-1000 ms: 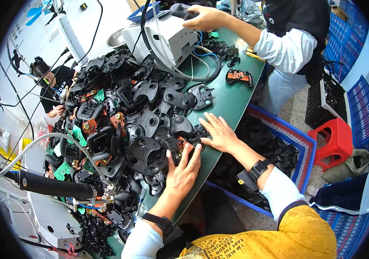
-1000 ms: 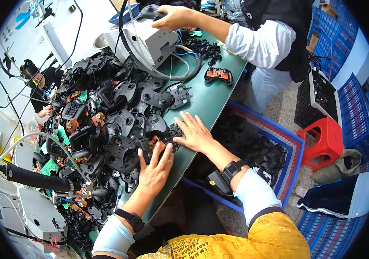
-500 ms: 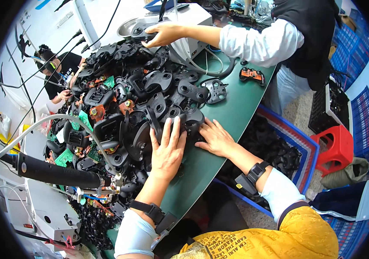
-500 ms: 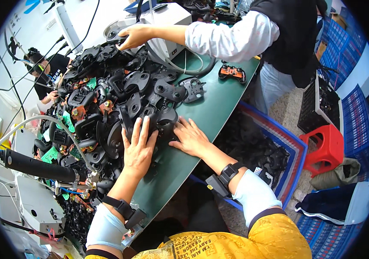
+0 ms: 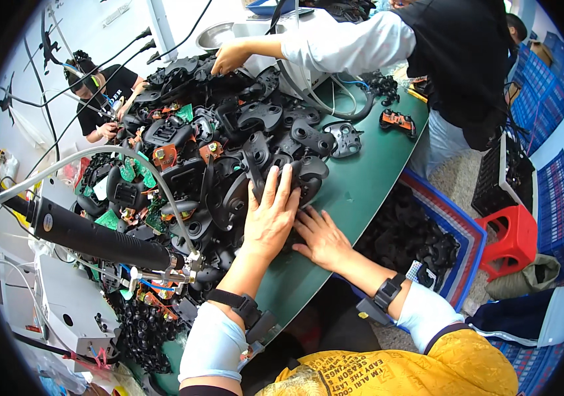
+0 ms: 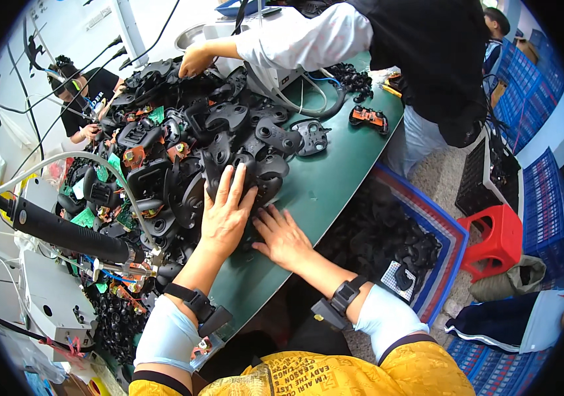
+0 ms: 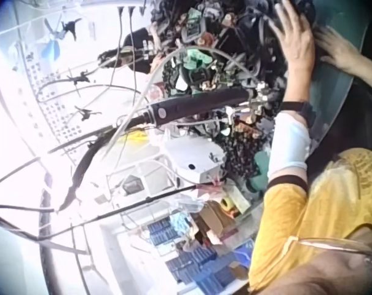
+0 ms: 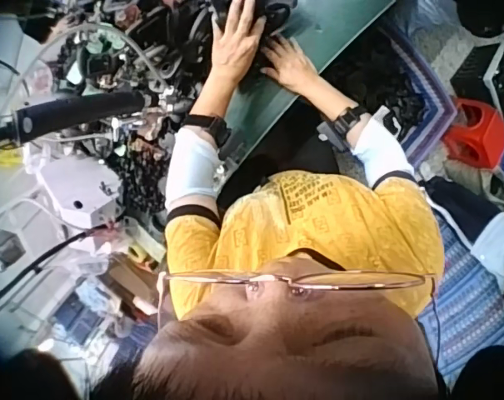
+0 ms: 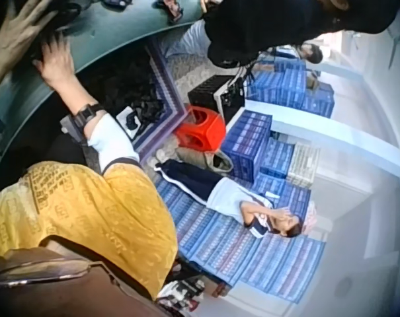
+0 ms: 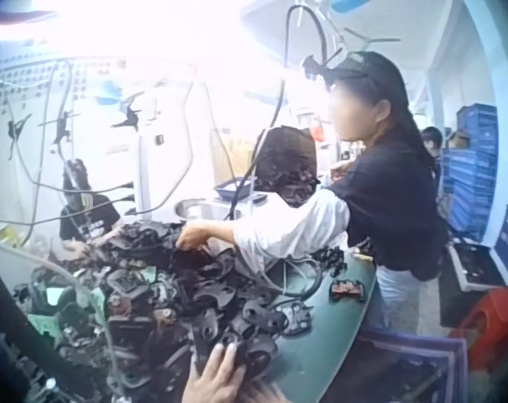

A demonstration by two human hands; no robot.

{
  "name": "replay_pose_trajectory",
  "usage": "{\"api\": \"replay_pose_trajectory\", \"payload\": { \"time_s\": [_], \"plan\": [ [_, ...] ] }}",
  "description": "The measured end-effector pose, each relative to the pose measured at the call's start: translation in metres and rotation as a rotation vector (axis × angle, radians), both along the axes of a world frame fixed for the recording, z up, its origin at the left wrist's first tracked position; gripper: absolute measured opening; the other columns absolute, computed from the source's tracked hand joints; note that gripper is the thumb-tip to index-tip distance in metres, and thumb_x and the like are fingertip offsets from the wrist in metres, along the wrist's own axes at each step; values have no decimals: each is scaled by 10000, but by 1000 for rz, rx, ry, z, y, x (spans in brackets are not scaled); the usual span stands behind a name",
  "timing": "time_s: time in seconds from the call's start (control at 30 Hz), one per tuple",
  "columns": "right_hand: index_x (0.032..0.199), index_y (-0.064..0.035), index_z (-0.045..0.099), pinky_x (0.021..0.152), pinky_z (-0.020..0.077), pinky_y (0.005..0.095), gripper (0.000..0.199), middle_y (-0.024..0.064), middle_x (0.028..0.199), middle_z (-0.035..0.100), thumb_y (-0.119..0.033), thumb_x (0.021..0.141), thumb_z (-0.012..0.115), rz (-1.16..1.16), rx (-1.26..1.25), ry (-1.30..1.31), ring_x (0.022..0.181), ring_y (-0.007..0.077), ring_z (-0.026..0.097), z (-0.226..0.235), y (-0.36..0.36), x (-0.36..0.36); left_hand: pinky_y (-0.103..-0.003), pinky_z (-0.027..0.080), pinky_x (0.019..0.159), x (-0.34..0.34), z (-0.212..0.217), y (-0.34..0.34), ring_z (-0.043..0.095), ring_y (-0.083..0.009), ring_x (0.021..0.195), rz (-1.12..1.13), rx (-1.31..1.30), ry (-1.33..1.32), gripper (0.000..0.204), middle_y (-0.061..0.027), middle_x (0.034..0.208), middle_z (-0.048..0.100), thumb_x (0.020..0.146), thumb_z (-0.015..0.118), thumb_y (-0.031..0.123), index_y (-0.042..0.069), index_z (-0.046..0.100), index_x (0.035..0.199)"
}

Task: The person is seen assembling components of a game controller, specifically placing a circuit board into the controller housing and securing it.

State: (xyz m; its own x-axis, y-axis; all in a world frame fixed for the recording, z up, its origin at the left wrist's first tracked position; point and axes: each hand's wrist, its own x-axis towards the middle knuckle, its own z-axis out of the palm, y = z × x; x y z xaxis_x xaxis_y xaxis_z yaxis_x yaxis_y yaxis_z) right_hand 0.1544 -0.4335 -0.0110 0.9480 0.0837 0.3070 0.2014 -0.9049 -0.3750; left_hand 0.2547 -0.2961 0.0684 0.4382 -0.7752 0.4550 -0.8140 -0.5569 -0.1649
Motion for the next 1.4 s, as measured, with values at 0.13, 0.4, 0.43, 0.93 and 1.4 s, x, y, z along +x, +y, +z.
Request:
{"api": "replay_pose_trajectory", "payload": {
  "time_s": [0.13,0.4,0.43,0.93,1.4],
  "plan": [
    [1396,-33,475,1126,309,605,659,221,1448,450,-373,876,693,3,-3,7,1400,430,362,3,14,-3,-668,216,1135,-1,-6,13,203,-309,1513,-54,74,10,497,-102,1625,250,801,691,247,167,647,1289],
    [1483,-3,327,1148,306,559,956,242,1516,347,-482,783,767,-89,23,45,1426,414,329,-1,10,6,-649,222,1131,-17,20,51,113,-308,1535,-26,320,250,956,-110,1650,178,557,882,489,176,561,1401],
    [1483,-3,327,1148,306,559,956,242,1516,347,-482,783,767,-85,23,44,1426,414,329,1,8,10,-649,220,1131,-18,19,52,114,-308,1535,-18,323,242,943,-114,1649,180,565,881,482,171,565,1398],
    [1340,-62,529,1119,307,614,565,206,1376,494,-344,876,685,108,46,38,1374,398,395,-2,88,-11,-687,254,1085,4,10,44,143,-334,1522,-34,195,86,724,-92,1627,235,641,857,378,139,623,1283],
    [1364,13,524,1081,411,371,474,218,1350,582,-146,934,642,53,800,128,1280,333,551,17,52,-25,-626,456,981,-15,52,61,347,-358,1433,-149,105,318,464,-127,1533,398,764,740,76,106,667,1221]
  ]
}}
